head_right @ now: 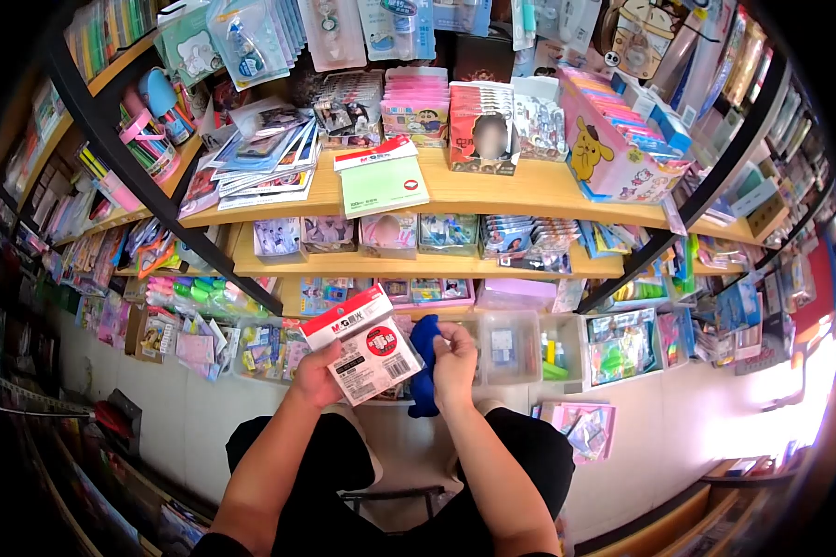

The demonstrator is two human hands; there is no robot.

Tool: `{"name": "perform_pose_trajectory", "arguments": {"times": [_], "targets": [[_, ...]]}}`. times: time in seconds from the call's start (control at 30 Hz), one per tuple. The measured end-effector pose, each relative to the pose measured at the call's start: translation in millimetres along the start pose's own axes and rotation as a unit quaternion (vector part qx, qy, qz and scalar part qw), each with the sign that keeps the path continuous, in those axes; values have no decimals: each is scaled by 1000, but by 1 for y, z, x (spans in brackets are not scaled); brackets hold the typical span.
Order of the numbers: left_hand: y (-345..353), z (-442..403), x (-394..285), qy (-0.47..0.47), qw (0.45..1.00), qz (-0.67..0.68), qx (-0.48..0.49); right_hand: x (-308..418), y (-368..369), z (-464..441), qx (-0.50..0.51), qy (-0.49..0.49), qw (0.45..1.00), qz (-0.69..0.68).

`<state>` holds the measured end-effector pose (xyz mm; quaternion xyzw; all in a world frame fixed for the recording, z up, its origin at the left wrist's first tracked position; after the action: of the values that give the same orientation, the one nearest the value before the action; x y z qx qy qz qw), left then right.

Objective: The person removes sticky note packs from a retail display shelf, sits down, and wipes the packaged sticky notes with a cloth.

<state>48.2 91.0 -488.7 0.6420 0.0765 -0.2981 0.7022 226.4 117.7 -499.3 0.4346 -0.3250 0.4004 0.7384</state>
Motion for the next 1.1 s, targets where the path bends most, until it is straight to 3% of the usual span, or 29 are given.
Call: {"name": "perform_pose_trajectory", "arguments": {"times": [0.2,0.33,0.37,0.43,0.53,0.6,0.63,0.77,0.87,0.9,0.93,1.0,1.1], "targets": [[-3,-5,19,-53,996,76,-18,-7,26,8,84,35,992,89],[-13,-6,19,-46,997,39,-53,-3,20,5,45,15,983,177],[-13,-7,17,-36,997,32,-64,9,18,8,7,-53,973,226],[-14,-10,17,-14,997,24,-71,36,17,22,-70,-187,927,318],[-15,-18,22,20,998,0,-68,51,80,70,79,-385,771,501],[-14,-17,25,40,995,-51,-81,27,95,81,99,-331,763,546],[-2,-16,25,66,985,-151,-38,16,96,83,107,-301,759,567],[36,-12,24,55,991,-102,66,25,91,70,167,-277,847,422],[47,-6,18,142,945,-273,108,19,74,49,183,-136,933,279],[49,0,17,165,916,-352,102,11,62,40,202,-37,972,118],[62,9,14,207,813,-523,149,2,54,32,213,62,974,-47],[89,19,19,254,687,-646,216,5,49,29,251,140,942,-175],[99,25,20,287,605,-706,231,6,52,33,269,162,931,-186]]}}
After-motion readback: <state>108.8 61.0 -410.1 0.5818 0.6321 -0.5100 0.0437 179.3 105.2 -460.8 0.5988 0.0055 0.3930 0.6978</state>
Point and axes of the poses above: each hand's wrist, its own z-axis away from the middle knuckle, its own y-axis out of the palm, x = y × z, the point moved 9 cm from there along -z, towards the middle knuckle, and after that the axes turned 11 degrees about y, right-handed, at the moved point
